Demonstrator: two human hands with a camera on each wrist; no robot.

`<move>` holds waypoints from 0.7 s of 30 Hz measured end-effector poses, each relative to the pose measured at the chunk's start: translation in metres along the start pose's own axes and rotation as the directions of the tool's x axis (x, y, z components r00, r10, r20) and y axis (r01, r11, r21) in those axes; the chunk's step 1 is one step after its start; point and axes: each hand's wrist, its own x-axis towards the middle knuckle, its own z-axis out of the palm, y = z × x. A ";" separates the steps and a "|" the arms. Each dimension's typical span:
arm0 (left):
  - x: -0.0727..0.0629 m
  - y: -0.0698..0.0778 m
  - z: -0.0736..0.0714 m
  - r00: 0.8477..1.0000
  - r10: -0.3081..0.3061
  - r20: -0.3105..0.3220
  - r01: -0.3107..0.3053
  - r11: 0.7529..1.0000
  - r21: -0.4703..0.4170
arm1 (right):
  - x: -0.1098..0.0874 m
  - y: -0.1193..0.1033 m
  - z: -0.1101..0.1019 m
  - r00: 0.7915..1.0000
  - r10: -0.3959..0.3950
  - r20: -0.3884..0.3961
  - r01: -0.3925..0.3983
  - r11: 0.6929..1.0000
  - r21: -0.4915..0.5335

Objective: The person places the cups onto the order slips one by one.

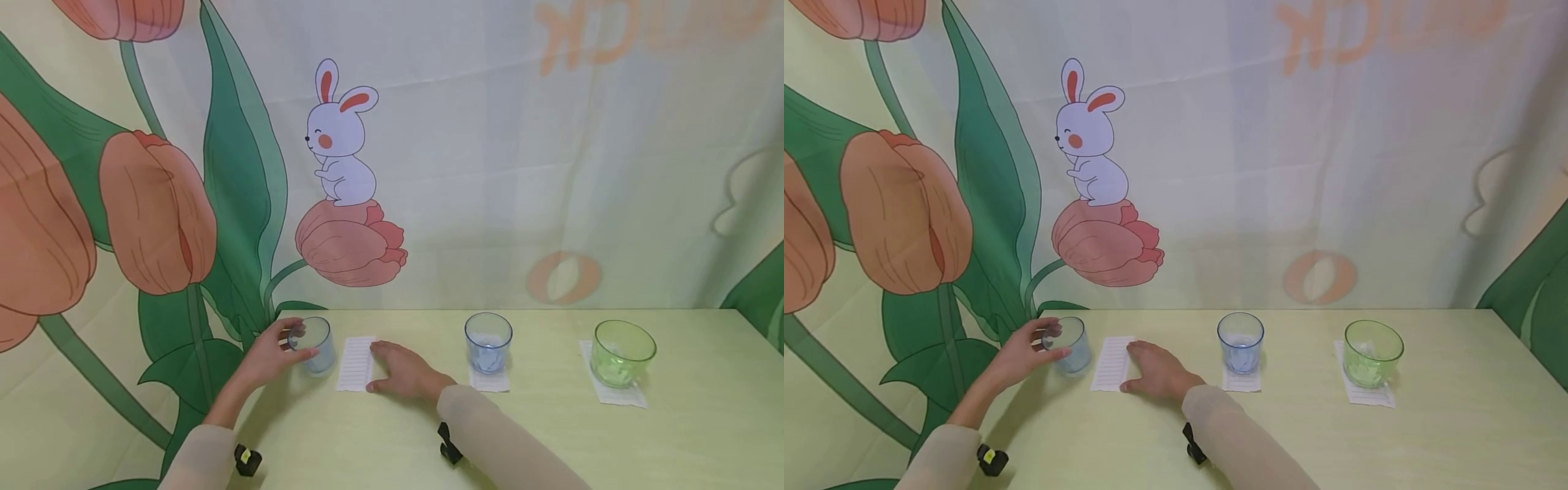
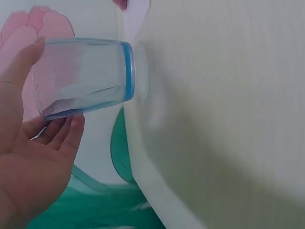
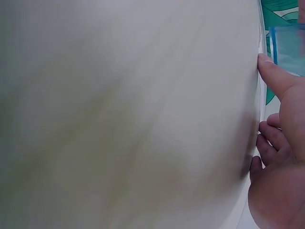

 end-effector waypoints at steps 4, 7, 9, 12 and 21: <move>0.005 0.010 0.010 0.999 0.023 0.025 -0.022 1.000 -0.012 | 0.000 0.001 0.001 1.000 -0.002 0.000 0.002 1.000 0.011; 0.010 0.017 0.020 0.999 0.038 0.034 -0.037 0.999 -0.021 | 0.000 0.002 0.001 1.000 -0.001 0.001 0.001 1.000 0.021; 0.014 0.021 0.026 0.998 0.047 0.040 -0.046 0.999 -0.026 | 0.001 0.003 0.001 1.000 0.000 0.001 0.000 1.000 0.023; 0.019 0.025 0.035 0.997 0.052 0.053 -0.051 0.998 -0.027 | 0.001 0.004 0.001 1.000 -0.003 0.001 0.003 1.000 0.024; 0.024 0.029 0.050 0.996 0.066 0.067 -0.063 0.997 -0.050 | 0.002 0.006 0.003 1.000 -0.019 -0.009 0.019 0.999 0.035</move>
